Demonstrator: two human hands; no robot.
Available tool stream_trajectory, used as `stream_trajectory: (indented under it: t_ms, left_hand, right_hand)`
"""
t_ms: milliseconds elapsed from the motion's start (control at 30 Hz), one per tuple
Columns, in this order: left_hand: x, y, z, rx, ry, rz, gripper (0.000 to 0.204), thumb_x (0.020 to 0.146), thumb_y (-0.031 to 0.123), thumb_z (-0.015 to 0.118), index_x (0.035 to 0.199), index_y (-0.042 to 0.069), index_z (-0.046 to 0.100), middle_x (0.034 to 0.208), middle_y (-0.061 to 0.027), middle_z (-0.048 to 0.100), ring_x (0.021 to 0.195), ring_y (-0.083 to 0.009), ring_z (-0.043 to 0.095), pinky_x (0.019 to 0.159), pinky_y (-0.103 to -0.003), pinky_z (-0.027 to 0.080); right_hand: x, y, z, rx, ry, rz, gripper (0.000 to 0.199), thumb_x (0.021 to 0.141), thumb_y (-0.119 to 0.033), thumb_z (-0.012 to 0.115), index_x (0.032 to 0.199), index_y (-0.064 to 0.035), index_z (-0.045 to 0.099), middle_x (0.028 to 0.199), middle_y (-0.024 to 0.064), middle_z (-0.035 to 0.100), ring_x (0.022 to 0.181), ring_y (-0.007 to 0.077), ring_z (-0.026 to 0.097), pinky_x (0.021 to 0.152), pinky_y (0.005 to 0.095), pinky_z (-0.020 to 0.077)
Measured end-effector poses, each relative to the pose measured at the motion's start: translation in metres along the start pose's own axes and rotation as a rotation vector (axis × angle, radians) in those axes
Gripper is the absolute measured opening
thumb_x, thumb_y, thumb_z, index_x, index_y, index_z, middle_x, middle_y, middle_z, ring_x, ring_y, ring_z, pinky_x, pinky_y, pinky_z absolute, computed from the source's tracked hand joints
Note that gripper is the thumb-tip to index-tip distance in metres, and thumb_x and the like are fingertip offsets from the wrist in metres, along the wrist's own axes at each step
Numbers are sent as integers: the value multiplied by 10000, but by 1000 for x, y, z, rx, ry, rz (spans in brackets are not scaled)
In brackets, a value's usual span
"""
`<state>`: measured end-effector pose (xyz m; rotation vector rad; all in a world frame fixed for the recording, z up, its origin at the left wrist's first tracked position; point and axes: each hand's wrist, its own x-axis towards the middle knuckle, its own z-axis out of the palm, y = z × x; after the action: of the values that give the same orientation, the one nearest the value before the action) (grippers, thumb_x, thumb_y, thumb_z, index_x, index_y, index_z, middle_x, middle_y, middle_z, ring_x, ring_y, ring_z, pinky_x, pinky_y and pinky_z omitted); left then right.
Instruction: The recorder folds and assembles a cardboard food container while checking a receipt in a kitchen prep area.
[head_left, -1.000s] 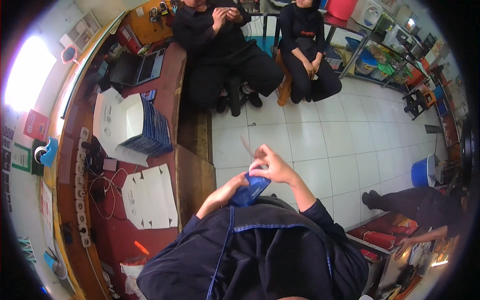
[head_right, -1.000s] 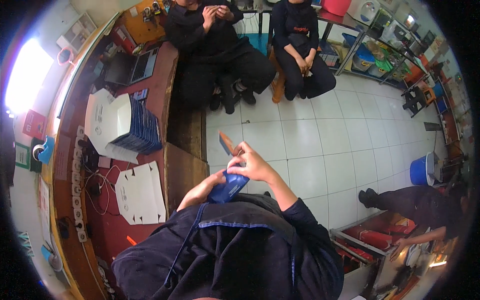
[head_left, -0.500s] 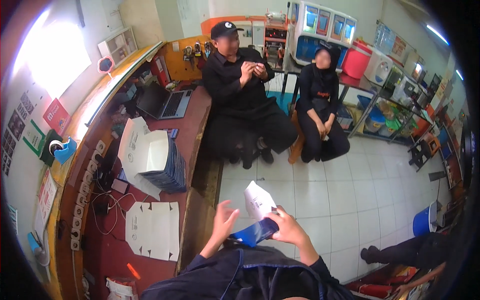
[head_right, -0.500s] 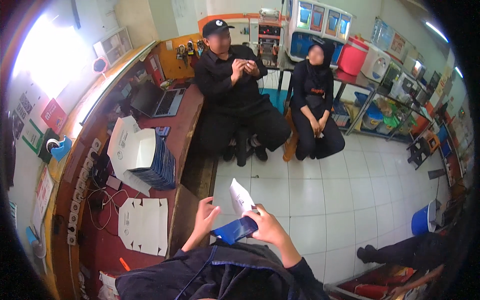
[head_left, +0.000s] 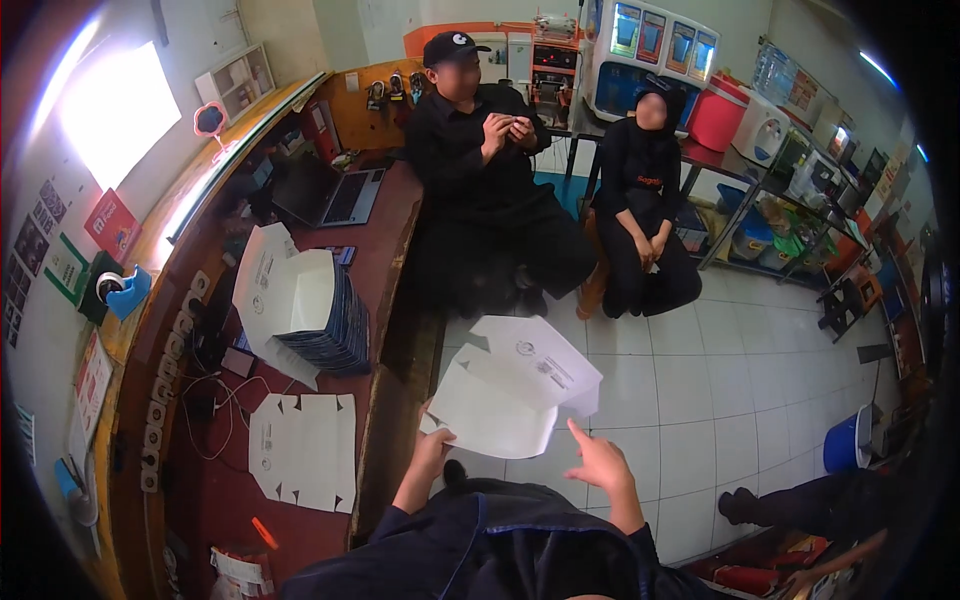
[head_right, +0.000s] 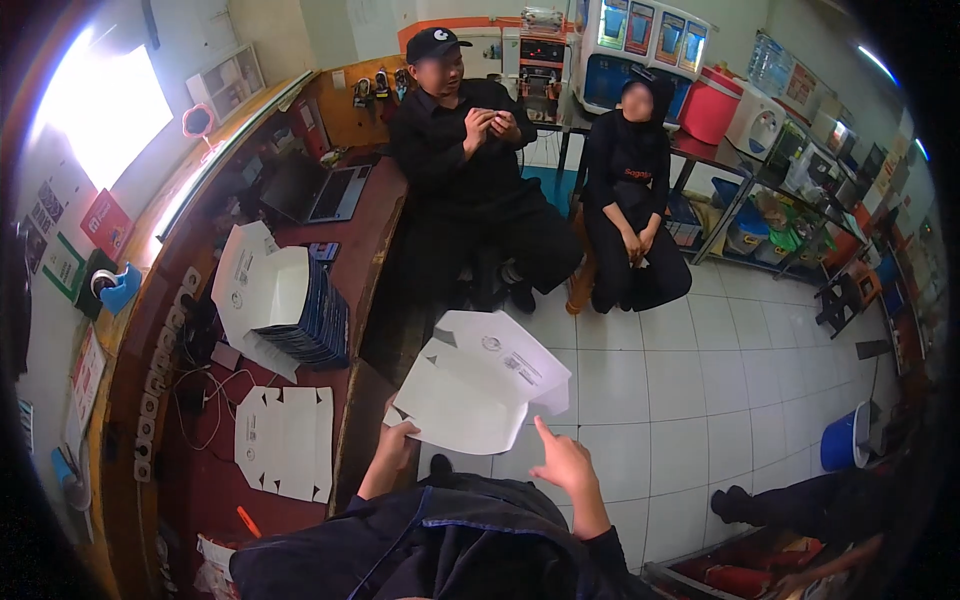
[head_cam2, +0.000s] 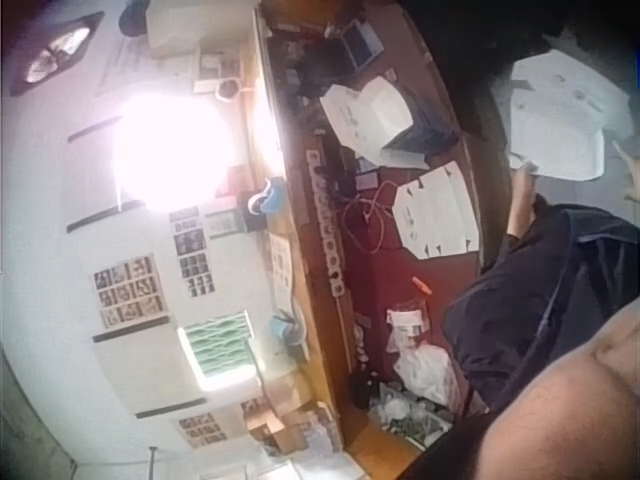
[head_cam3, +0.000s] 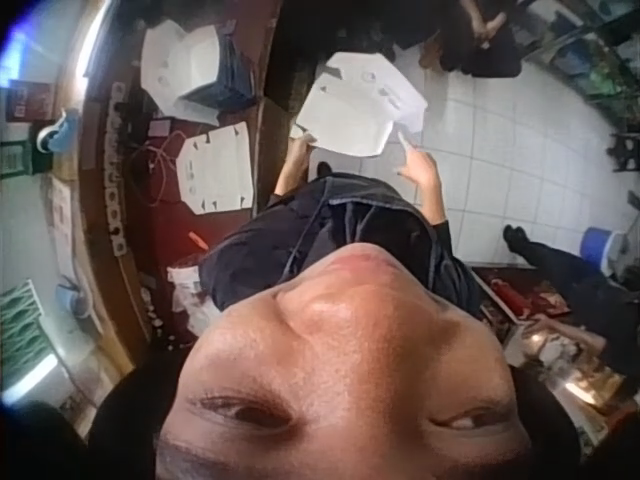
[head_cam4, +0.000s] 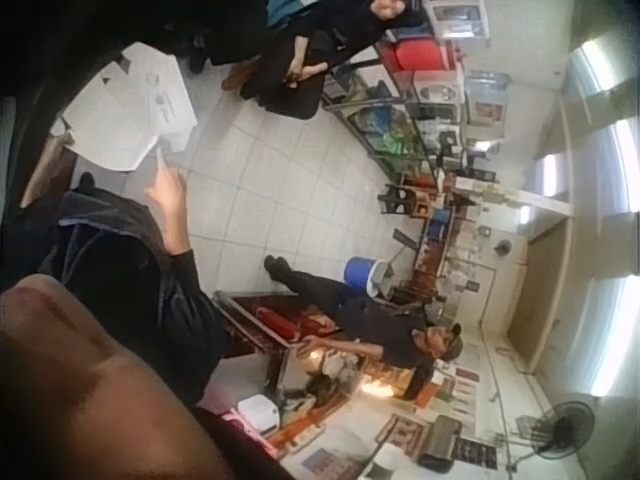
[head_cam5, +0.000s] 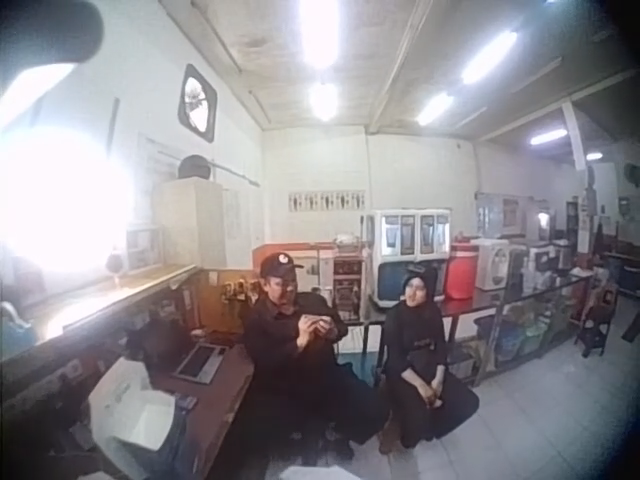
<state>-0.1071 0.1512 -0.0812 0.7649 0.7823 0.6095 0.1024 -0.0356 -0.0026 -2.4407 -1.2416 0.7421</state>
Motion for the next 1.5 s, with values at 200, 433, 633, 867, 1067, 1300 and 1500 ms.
stream_trajectory:
  t_ms: [200, 433, 633, 867, 1067, 1300, 1500]
  left_hand:
    - [-20, 17, 63, 731, -283, 624, 645, 609, -87, 462, 1240, 40, 433, 1172, -156, 470, 1153, -326, 441, 997, -375, 325]
    - [-39, 32, 95, 1494, -243, 773, 641, 589, -1, 543, 1219, 35, 430, 1074, -202, 450, 1008, -400, 446, 830, -443, 405]
    - [-27, 34, 89, 1282, -316, 450, 701, 630, 40, 528, 1295, 47, 308, 1082, -236, 392, 1054, -430, 403, 912, -466, 390]
    - [-18, 24, 73, 1364, -581, 427, 1064, 623, 284, 765, 1305, -79, 33, 1142, -275, 256, 1119, -418, 370, 979, -411, 361]
    - [-10, 15, 73, 919, -374, 969, 1032, 508, 464, 869, 1194, 70, 207, 1098, -103, 249, 947, -200, 390, 701, -320, 422]
    - [-35, 32, 103, 615, 71, 1118, 741, 460, 393, 891, 988, 64, 489, 1024, -97, 387, 950, -204, 445, 690, -309, 417]
    - [-44, 53, 99, 1066, -62, 1208, 346, 556, 175, 818, 842, 63, 660, 852, -73, 591, 867, -270, 556, 745, -352, 481]
  right_hand:
    - [38, -37, 31, 1883, -537, 46, 601, 760, -454, 691, 1198, -90, 500, 963, 104, 630, 980, 249, 598, 882, 430, 466]
    - [60, -35, 59, 1597, -156, 99, 175, 869, -145, 599, 1003, -39, 563, 933, 60, 624, 787, 153, 633, 617, 280, 558]
    - [53, -34, 58, 1282, -71, -152, 190, 882, -112, 573, 1026, 7, 537, 935, 57, 603, 809, 144, 615, 677, 304, 558]
    - [47, -25, 48, 1393, -464, -157, 362, 874, -52, 543, 1211, -12, 418, 1093, 71, 553, 966, 180, 590, 750, 354, 556]
    - [39, -33, 39, 1779, -501, -122, 351, 826, -28, 625, 1137, -16, 464, 1019, 81, 595, 845, 178, 629, 739, 309, 559]
    - [33, -46, 36, 1822, -400, -57, 355, 822, 6, 605, 1136, -19, 442, 982, 77, 598, 750, 139, 608, 734, 314, 560]
    - [29, -56, 42, 1822, -273, -104, 332, 840, 27, 545, 1144, -15, 420, 1039, 108, 574, 848, 189, 626, 715, 336, 564]
